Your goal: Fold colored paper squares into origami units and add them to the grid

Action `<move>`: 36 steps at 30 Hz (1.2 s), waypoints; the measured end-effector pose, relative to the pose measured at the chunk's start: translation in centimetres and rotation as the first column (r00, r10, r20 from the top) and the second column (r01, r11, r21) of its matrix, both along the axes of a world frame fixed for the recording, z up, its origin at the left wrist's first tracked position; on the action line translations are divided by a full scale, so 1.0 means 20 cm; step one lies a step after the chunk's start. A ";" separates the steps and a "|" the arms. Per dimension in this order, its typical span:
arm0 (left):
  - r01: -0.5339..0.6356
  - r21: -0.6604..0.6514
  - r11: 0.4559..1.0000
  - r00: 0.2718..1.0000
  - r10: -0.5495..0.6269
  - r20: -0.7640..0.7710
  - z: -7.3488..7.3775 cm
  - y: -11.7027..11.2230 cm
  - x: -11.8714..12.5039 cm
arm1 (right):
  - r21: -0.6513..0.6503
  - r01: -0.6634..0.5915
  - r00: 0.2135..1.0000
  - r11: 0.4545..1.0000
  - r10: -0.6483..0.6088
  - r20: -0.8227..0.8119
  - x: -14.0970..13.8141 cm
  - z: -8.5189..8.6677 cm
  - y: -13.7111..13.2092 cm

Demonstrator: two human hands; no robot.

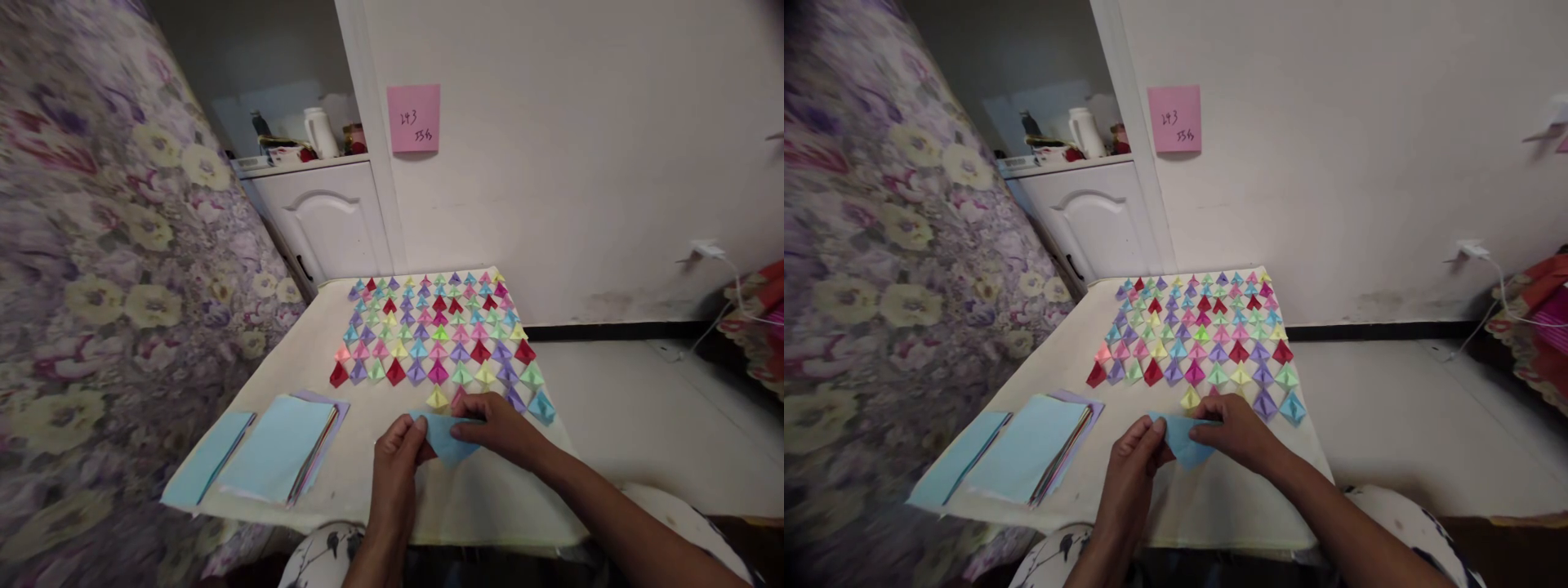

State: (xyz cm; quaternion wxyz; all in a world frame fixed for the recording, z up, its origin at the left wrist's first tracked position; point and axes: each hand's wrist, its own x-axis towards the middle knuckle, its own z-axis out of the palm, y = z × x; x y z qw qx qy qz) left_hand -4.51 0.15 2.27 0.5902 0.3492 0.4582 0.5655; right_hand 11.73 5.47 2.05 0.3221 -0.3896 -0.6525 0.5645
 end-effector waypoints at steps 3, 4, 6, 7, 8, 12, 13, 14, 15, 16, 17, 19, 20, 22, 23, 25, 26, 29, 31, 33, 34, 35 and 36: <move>-0.030 -0.009 1.000 1.000 0.030 0.000 0.00 0.00 0.00 | -0.002 0.007 0.999 1.000 -0.007 0.040 0.00 0.00 0.00; -0.033 -0.011 0.999 0.999 0.033 0.001 0.01 0.00 0.00 | -0.001 0.008 0.999 1.000 -0.008 0.048 0.00 0.00 0.00; 0.001 -0.019 1.000 1.000 -0.001 -0.003 0.01 0.00 0.00 | 0.011 0.010 0.998 1.000 -0.011 0.057 0.00 0.00 0.00; 0.030 -0.025 0.999 1.000 -0.030 -0.008 0.01 0.00 0.01 | 0.022 0.011 0.998 1.000 -0.012 0.063 0.01 0.01 0.00; 0.064 -0.032 0.997 0.998 -0.064 -0.013 0.01 0.00 0.01 | 0.033 0.012 0.997 0.999 -0.014 0.070 0.01 0.01 0.00; 0.162 -0.072 0.984 0.985 -0.166 -0.048 -0.01 0.00 0.02 | 0.089 0.017 0.996 0.996 -0.025 0.089 0.01 0.04 -0.01; 0.184 -0.089 0.979 0.980 -0.189 -0.061 -0.02 0.00 0.02 | 0.110 0.019 0.995 0.994 -0.029 0.091 0.02 0.05 -0.01; 0.207 -0.107 0.973 0.974 -0.215 -0.073 -0.03 0.00 0.02 | 0.132 0.019 0.995 0.991 -0.032 0.092 0.02 0.06 -0.02; 0.231 -0.120 0.966 0.967 -0.241 -0.079 -0.03 -0.01 0.02 | 0.145 0.016 0.996 0.989 -0.029 0.089 0.02 0.07 -0.02; 0.258 -0.125 0.958 0.960 -0.269 -0.079 -0.03 -0.01 0.03 | 0.143 0.006 0.997 0.990 -0.018 0.081 0.02 0.08 -0.03; 0.284 -0.125 0.951 0.953 -0.295 -0.074 -0.03 -0.01 0.03 | 0.129 -0.008 0.998 0.992 -0.001 0.069 0.03 0.09 -0.03; 0.334 -0.118 0.935 0.938 -0.342 -0.050 -0.02 -0.03 0.05 | 0.104 -0.038 0.998 0.994 0.033 0.053 0.03 0.11 -0.04; 0.360 -0.119 0.926 0.930 -0.365 -0.032 -0.01 -0.03 0.06 | 0.120 -0.043 0.998 0.992 0.036 0.060 0.03 0.12 -0.05; 0.408 -0.121 0.905 0.912 -0.411 0.005 -0.01 -0.05 0.08 | 0.188 -0.051 0.995 0.981 0.033 0.095 0.04 0.14 -0.05; 0.428 -0.117 0.896 0.903 -0.429 0.018 -0.01 -0.05 0.09 | 0.222 -0.059 0.993 0.973 0.033 0.117 0.04 0.14 -0.05; 0.452 -0.096 0.887 0.891 -0.453 0.010 -0.02 -0.06 0.10 | 0.256 -0.081 0.988 0.963 0.044 0.146 0.05 0.15 -0.05; 0.459 -0.085 0.884 0.887 -0.462 -0.010 -0.02 -0.06 0.10 | 0.257 -0.089 0.987 0.962 0.050 0.152 0.05 0.15 -0.06; 0.450 -0.055 0.891 0.886 -0.454 -0.096 -0.04 -0.06 0.09 | 0.221 -0.083 0.991 0.972 0.057 0.125 0.04 0.14 -0.07; 0.416 -0.031 0.909 0.895 -0.415 -0.166 -0.04 -0.05 0.09 | 0.222 -0.050 0.996 0.974 0.033 0.082 0.04 0.14 -0.07; 0.368 -0.007 0.930 0.904 -0.360 -0.232 -0.03 -0.04 0.08 | 0.306 0.006 0.999 0.952 -0.022 0.050 0.03 0.14 -0.07; 0.349 0.001 0.937 0.906 -0.338 -0.257 -0.02 -0.04 0.08 | 0.366 0.032 0.998 0.930 -0.049 0.037 0.03 0.15 -0.08; 0.331 0.004 0.944 0.908 -0.317 -0.276 -0.02 -0.03 0.07 | 0.420 0.050 0.997 0.906 -0.068 0.027 0.03 0.15 -0.08; 0.314 0.005 0.949 0.909 -0.299 -0.289 -0.01 -0.03 0.07 | 0.457 0.062 0.997 0.887 -0.080 0.021 0.03 0.16 -0.07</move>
